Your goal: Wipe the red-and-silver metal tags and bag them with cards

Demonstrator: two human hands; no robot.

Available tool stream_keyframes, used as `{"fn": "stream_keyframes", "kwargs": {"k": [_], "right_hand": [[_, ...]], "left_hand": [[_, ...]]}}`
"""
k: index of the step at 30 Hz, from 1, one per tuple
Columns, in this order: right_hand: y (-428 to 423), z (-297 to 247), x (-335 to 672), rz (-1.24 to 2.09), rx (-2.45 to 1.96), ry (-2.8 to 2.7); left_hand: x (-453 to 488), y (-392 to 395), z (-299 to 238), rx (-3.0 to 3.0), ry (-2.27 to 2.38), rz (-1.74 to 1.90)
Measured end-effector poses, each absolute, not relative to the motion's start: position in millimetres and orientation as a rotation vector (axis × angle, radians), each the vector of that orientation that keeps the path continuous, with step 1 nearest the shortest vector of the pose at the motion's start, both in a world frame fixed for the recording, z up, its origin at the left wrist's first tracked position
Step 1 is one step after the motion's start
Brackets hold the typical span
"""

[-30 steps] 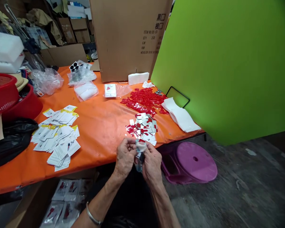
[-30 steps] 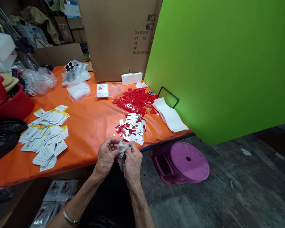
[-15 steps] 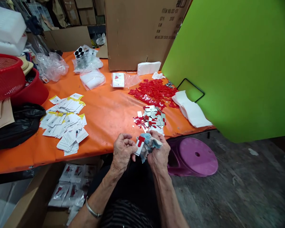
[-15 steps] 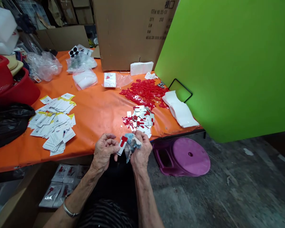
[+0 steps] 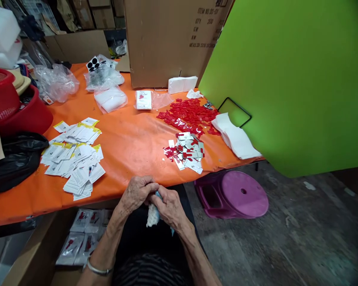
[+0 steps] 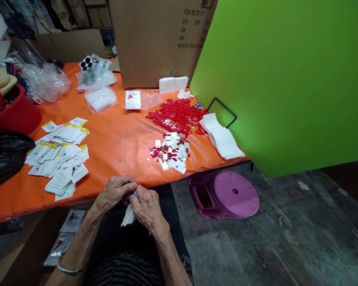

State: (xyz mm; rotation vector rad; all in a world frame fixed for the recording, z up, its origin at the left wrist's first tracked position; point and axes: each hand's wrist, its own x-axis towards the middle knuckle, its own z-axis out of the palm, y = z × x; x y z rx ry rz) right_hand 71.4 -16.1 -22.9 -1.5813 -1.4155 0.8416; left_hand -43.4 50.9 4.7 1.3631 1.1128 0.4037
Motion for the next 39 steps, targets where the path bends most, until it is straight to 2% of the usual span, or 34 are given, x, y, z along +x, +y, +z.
{"fn": "stream_keyframes", "kwargs": {"k": [4,7,9,13,16,19,21,26,29,33,36,39], "right_hand": [[-20.3,-17.6,76.8,0.909,-1.603,-1.396],[-23.4,-16.3,95.7,0.903,-1.651,-1.206],[-23.8,-19.2,116.9,0.717,-1.772,-1.028],[-17.2,-34.4,161.8,0.083,-2.14,-1.09],[-9.3,-47.1,180.2,-0.037,-2.336,-1.324],[-5.3,-52.4,183.8,-0.134,-2.359,-1.405],[-5.6,-49.9,180.8,-0.233,-2.292,-1.449],[-11.4,-34.7,161.9,-0.46,-1.748,-1.608],[-14.9,-29.3,147.1,-0.279,-1.563,-1.524],[-17.1,-23.3,124.1,0.414,-1.574,-0.831],[-16.5,-16.4,101.5,0.934,-1.414,-0.546],[-13.7,-10.7,81.7,1.008,-1.439,-0.713]], "left_hand": [[-40.5,63.4,-1.6,1.225,1.036,0.386],[-44.3,101.6,-8.0,1.11,1.144,0.688],[-49.4,136.5,-11.9,1.091,1.305,0.906],[-52.6,181.4,-13.0,1.403,1.747,0.884],[-35.3,164.7,-10.4,1.672,1.935,0.913],[0.3,119.6,-10.3,1.725,1.577,0.905],[25.6,91.6,-10.9,1.541,1.33,0.837],[49.0,60.9,-6.4,0.975,0.952,0.437],[34.4,55.5,-1.7,0.764,0.806,0.452],[8.5,45.4,-1.0,0.809,0.983,0.751],[-7.9,36.4,-1.8,1.013,1.068,0.748],[-23.9,29.1,1.5,1.239,1.078,0.617]]}}
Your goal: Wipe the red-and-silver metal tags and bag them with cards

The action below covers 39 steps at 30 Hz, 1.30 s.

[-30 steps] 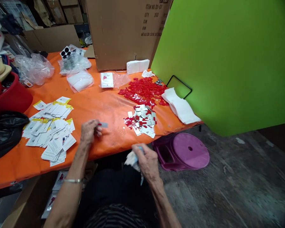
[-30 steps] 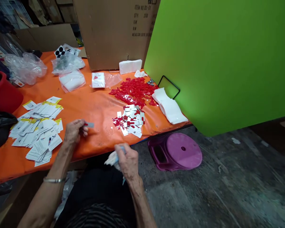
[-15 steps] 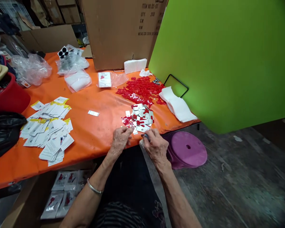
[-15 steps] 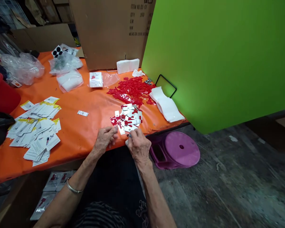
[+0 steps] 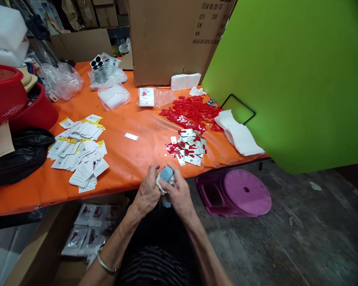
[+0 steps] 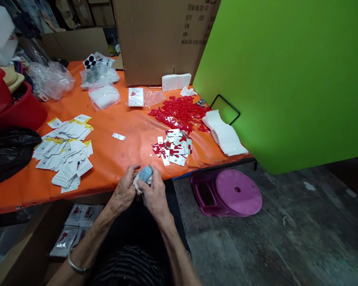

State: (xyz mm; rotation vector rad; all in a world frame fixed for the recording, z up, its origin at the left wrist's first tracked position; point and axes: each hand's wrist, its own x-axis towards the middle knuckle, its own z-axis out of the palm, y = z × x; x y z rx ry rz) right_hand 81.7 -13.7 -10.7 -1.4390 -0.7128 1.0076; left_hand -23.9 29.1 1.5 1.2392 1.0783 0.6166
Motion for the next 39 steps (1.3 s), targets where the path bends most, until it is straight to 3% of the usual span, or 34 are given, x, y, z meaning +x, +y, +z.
{"fn": "stream_keyframes", "kwargs": {"k": [4,11,16,21,25,33,39], "right_hand": [[-5.8,-10.8,74.0,0.961,-1.492,-0.724],[4.0,-18.4,80.5,0.863,-1.312,-0.121],[-16.0,-18.9,74.8,1.34,-1.287,-0.63],[-24.0,-18.7,66.9,1.228,-1.343,-0.797],[-19.2,-13.7,62.8,1.194,-1.43,-0.86],[-1.4,-1.1,64.1,0.896,-1.716,-0.874],[-11.7,-6.5,83.4,1.181,-1.724,-1.086]], "left_hand": [[-40.6,26.8,5.0,1.242,0.903,0.525],[-36.0,30.1,-11.5,0.783,0.813,0.694],[-38.2,24.3,-11.3,1.074,0.883,0.594],[-65.1,37.4,7.7,1.46,0.976,0.252],[-67.1,50.3,9.0,1.552,1.075,0.399],[-25.0,52.6,-12.1,1.036,0.976,0.667],[-20.5,88.6,-13.3,0.931,1.222,0.926]]}}
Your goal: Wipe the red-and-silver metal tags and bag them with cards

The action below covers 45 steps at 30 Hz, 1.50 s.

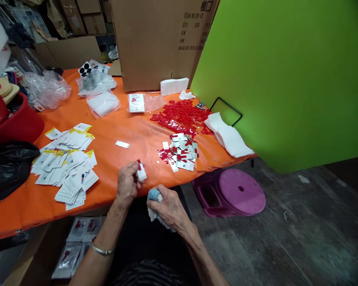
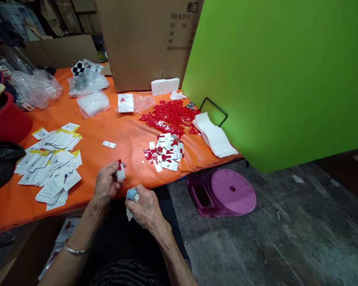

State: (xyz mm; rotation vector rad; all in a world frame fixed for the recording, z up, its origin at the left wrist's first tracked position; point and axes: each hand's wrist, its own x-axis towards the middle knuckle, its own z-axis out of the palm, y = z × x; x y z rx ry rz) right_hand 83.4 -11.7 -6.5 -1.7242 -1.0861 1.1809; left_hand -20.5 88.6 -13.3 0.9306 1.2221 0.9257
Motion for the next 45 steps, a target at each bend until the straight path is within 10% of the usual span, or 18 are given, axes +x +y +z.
{"fn": "stream_keyframes", "kwargs": {"k": [8,16,32,45], "right_hand": [[-28.4,-27.5,99.3,1.139,-1.731,-0.823],[-38.4,-54.2,93.4,1.212,-1.744,-0.793],[-45.1,-35.8,165.5,0.823,-1.793,-0.527],[31.6,-12.2,123.5,0.819,-1.496,-0.749]], "left_hand": [[-36.6,157.4,-4.5,1.763,1.964,0.752],[74.6,77.0,-19.6,2.259,1.538,0.33],[74.5,112.1,-16.2,2.027,1.686,0.318],[39.9,57.4,3.6,1.064,0.925,0.803]]}}
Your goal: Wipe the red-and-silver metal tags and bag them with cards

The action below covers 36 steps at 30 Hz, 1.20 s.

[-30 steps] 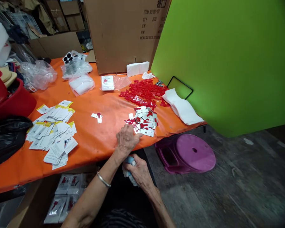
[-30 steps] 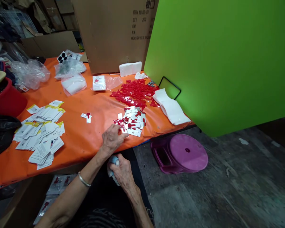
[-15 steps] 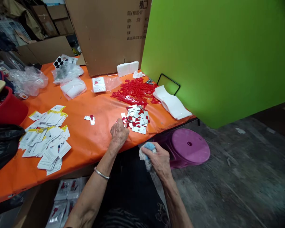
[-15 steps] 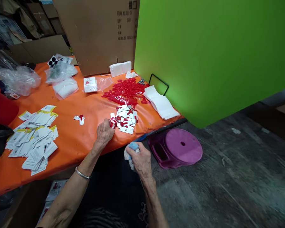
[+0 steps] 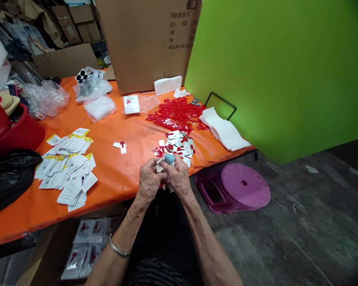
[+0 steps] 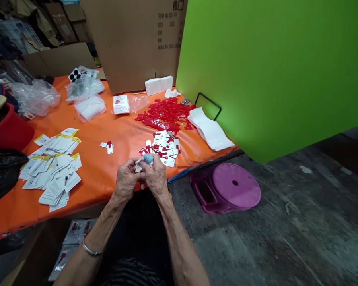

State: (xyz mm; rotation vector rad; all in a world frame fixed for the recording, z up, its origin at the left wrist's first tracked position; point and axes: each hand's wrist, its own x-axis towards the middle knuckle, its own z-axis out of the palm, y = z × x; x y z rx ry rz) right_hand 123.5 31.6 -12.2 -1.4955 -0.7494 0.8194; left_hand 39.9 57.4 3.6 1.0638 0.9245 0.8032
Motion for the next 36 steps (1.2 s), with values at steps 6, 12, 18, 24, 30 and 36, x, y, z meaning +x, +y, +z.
{"fn": "stream_keyframes", "kwargs": {"k": [6,12,18,24,30,36], "right_hand": [[36.0,-15.8,119.8,0.87,-1.407,-0.457],[3.8,-12.4,111.2,1.161,-1.177,-0.379],[-11.2,-14.5,83.8,1.189,-1.375,-0.781],[-16.1,-6.9,77.4,1.584,-1.329,-0.875],[-25.3,7.9,88.2,1.564,-1.349,-0.816],[-23.9,9.5,90.6,1.618,-1.283,-0.788]], "left_hand": [[18.7,49.5,7.4,0.851,0.932,0.778],[6.6,43.8,3.6,0.858,0.973,0.907],[-25.1,50.3,4.5,1.013,0.892,0.5],[-42.9,58.1,4.8,1.4,1.097,0.499],[-33.5,47.1,4.3,1.123,1.01,0.551],[-22.5,47.9,6.9,0.993,0.979,0.648]]}}
